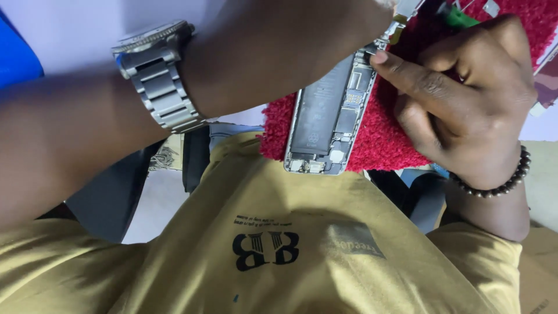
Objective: Reassembling a mobile phone by connecting the screen ribbon cables to the motherboard and fitting the screen into the frame.
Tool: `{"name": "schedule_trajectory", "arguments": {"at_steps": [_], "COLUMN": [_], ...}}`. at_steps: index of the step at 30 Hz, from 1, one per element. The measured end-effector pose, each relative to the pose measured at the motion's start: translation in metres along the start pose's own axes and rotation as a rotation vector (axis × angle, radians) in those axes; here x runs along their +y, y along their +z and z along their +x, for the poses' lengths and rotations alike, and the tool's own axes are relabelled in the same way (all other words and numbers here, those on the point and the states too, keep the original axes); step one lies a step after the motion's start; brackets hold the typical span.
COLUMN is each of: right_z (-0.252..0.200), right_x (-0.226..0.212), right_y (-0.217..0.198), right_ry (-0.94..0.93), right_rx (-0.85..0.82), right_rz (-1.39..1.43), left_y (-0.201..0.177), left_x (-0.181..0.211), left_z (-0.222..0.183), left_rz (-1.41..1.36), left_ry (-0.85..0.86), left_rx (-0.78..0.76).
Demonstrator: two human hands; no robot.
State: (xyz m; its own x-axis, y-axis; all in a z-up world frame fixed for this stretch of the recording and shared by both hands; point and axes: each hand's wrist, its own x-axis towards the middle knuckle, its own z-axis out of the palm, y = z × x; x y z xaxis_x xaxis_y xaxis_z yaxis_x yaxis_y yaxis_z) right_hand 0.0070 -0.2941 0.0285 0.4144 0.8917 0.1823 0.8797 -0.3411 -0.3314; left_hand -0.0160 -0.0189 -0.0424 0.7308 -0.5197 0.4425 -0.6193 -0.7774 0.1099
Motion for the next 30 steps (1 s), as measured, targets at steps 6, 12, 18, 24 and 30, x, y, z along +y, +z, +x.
{"name": "schedule_trajectory", "arguments": {"at_steps": [6,12,18,24,30], "right_z": [0.004,0.004,0.006,0.007,0.009], "right_x": [0.001,0.000,0.000,0.001,0.003], "right_y": [0.001,0.000,0.001,0.002,0.002], "right_ry": [-0.033,-0.055,-0.079,-0.093,-0.084], "right_rx": [0.008,0.038,0.028,0.026,0.012], "right_rz": [-0.032,-0.039,-0.073,-0.063,-0.032], "left_y": [0.002,0.002,0.010,0.010,0.010], "left_x": [0.000,0.001,0.002,0.003,0.002], "left_z": [0.002,0.003,0.003,0.002,0.002], "left_rz": [-0.100,-0.203,-0.074,-0.022,-0.102], "left_ry": [-0.001,-0.023,-0.011,-0.023,-0.019], "left_rx": [0.009,-0.017,0.015,0.050,0.043]}}
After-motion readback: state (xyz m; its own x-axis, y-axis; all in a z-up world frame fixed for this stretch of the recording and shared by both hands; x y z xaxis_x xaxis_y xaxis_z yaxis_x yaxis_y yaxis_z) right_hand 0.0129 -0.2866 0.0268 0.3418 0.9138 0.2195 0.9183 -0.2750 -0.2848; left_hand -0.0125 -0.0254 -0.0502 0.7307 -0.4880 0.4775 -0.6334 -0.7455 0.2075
